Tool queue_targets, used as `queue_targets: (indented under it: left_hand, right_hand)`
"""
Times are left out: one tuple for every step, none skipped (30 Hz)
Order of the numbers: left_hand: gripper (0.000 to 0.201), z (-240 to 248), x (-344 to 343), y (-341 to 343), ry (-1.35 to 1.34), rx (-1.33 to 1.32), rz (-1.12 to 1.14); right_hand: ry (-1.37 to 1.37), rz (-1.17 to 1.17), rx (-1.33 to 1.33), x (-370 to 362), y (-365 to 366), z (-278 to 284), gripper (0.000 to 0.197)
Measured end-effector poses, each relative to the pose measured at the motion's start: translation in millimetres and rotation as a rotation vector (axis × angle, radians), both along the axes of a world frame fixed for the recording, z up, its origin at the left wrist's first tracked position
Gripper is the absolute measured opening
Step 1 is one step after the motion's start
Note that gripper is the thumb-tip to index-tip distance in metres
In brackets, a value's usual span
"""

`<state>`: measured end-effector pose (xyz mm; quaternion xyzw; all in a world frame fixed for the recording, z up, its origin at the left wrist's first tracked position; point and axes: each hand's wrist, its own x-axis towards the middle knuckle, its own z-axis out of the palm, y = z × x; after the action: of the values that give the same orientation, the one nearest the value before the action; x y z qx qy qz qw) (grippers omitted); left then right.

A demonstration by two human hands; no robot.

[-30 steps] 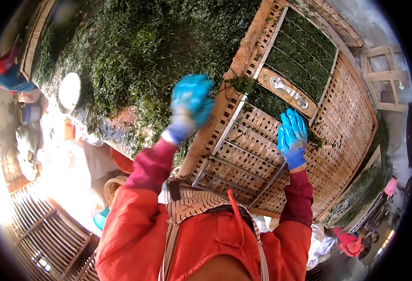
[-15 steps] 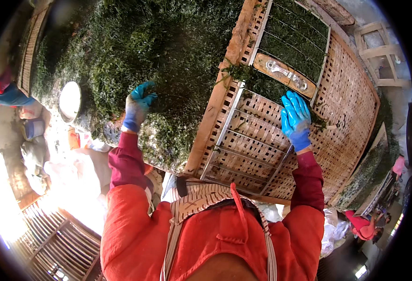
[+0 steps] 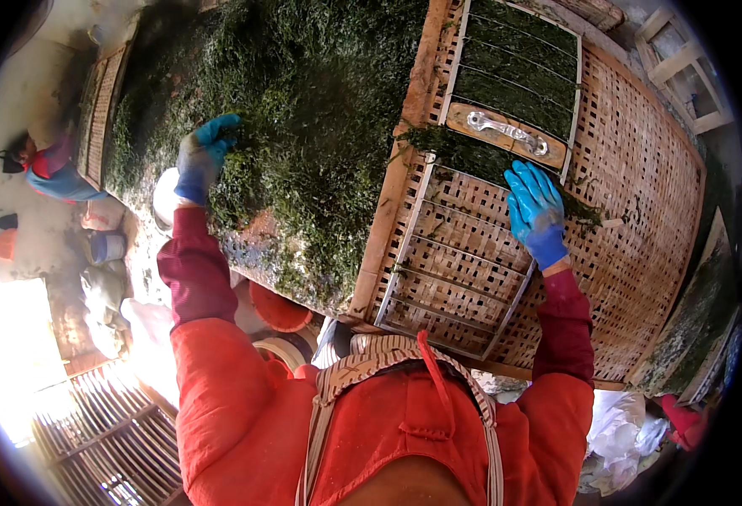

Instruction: The person spreads handfuls of green leaves onto a wooden rack and uses a wooden pressing tool to push and flatten the leaves into the rack's grid sections.

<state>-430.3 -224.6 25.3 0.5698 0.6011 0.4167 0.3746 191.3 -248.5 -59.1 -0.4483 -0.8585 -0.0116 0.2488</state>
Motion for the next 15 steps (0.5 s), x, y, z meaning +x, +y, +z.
queue_targets:
  left_hand:
    - [0.058, 3, -13, 4, -0.198, 0.075, -0.073]
    - [0.058, 12, -7, 9, -0.212, 0.122, -0.093]
    - [0.057, 29, 7, 13, -0.23, 0.165, -0.115]
    - [0.056, 49, 23, 15, -0.246, 0.209, -0.138]
    - [0.055, 69, 51, 15, -0.189, 0.284, -0.121]
    - [0.054, 81, 78, 21, -0.148, 0.325, -0.124]
    - [0.054, 91, 107, 28, -0.114, 0.369, -0.131]
    - [0.053, 98, 135, 34, -0.083, 0.41, -0.136]
    - [0.05, 99, 161, 40, -0.123, 0.475, -0.213]
    - [0.047, 99, 194, 44, -0.222, 0.456, -0.293]
    - [0.045, 97, 233, 48, -0.331, 0.435, -0.387]
    - [0.042, 96, 269, 47, -0.436, 0.415, -0.475]
    - [0.039, 85, 298, 46, -0.487, 0.356, -0.522]
    - [0.036, 69, 325, 46, -0.538, 0.298, -0.572]
    - [0.035, 47, 345, 46, -0.518, 0.184, -0.577]
  right_hand:
    - [0.019, 0.014, 0.01, 0, 0, 1, 0.049]
    - [0.034, 0.016, 0.005, 0, 1, 0, 0.049]
    - [0.046, 0.017, -0.003, 1, 0, 1, 0.049]
    - [0.06, 0.017, -0.01, 1, -1, 1, 0.049]
    - [0.063, 0.013, -0.002, 0, -1, 2, 0.046]
    - [0.063, 0.009, 0.014, 1, -1, -1, 0.045]
    - [0.058, 0.0, 0.032, 4, 0, -6, 0.044]
    - [0.05, -0.009, 0.046, 8, 0, -7, 0.043]
    - [0.081, 0.011, 0.054, 7, 0, -4, 0.04]
    - [0.068, 0.012, 0.047, 8, -2, -4, 0.041]
    - [0.101, 0.023, 0.069, 13, -2, -8, 0.042]
    - [0.133, 0.043, 0.095, 17, -3, -11, 0.042]
    - [0.14, 0.017, 0.121, 16, -4, -12, 0.043]
    - [0.145, -0.011, 0.149, 16, -4, -12, 0.044]
    - [0.159, -0.021, 0.176, 16, -5, -10, 0.045]
